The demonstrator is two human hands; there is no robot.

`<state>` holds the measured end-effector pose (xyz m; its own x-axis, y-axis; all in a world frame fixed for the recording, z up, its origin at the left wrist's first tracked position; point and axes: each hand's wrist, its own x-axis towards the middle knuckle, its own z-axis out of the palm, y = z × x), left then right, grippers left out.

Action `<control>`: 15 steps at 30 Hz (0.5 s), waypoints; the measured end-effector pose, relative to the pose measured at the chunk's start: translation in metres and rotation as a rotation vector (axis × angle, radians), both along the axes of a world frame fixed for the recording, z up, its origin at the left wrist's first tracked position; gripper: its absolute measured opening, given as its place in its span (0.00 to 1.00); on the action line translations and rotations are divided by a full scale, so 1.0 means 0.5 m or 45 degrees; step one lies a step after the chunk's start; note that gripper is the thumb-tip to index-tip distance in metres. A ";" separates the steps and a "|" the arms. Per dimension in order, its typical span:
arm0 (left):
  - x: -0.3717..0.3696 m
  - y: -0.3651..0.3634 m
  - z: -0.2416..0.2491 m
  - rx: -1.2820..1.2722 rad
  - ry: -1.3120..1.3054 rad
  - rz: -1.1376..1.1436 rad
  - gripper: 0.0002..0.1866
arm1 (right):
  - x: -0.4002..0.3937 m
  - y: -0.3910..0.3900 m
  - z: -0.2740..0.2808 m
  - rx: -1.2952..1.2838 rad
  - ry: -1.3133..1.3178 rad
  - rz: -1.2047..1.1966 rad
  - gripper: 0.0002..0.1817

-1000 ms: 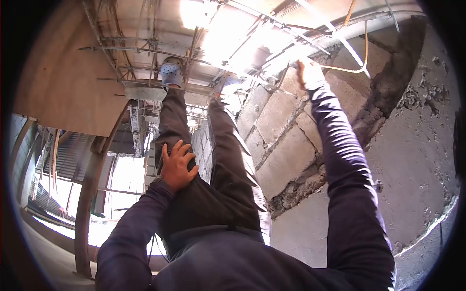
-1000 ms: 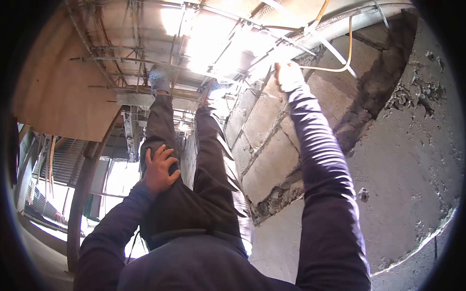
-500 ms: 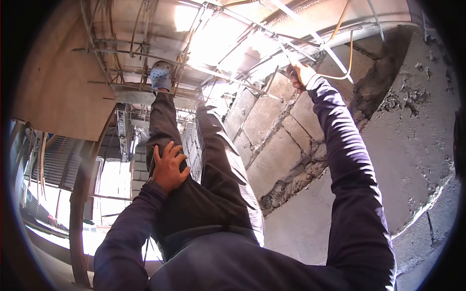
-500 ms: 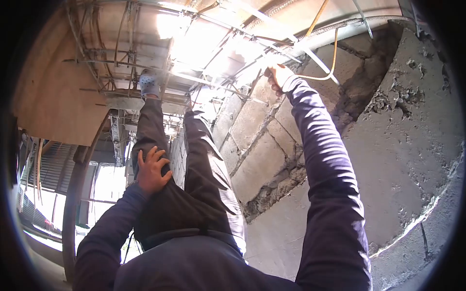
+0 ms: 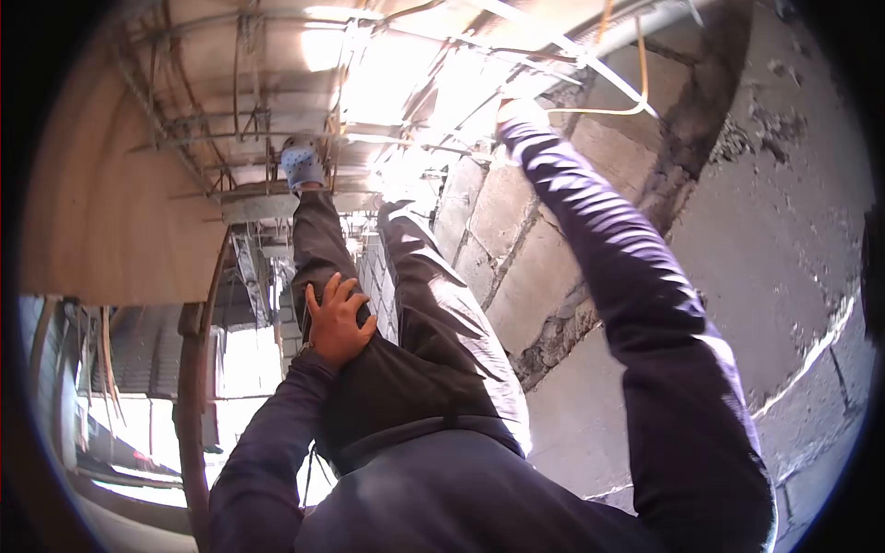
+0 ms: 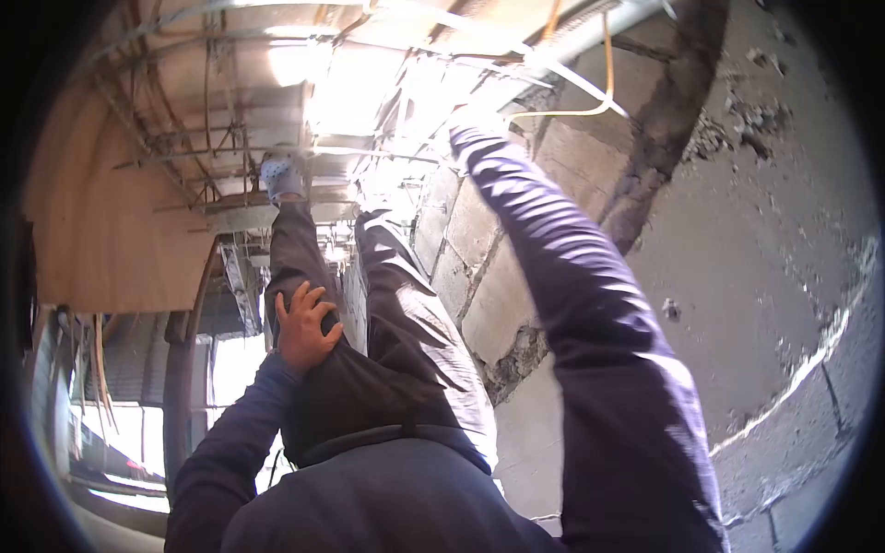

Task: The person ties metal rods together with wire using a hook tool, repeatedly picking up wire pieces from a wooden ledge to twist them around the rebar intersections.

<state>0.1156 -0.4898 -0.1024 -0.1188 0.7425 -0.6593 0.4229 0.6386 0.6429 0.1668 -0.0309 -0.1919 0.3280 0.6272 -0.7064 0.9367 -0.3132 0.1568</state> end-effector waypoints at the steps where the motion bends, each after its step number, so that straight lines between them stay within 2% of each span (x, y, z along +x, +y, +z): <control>1: -0.007 0.008 0.000 -0.020 0.015 -0.008 0.20 | -0.003 -0.020 -0.013 0.071 -0.017 0.039 0.31; 8: -0.046 0.015 -0.009 0.028 0.001 -0.059 0.21 | -0.132 -0.203 -0.131 0.524 0.109 0.035 0.28; 15: -0.093 0.048 0.006 -0.020 0.001 -0.234 0.20 | -0.179 -0.277 -0.165 0.649 0.328 0.052 0.26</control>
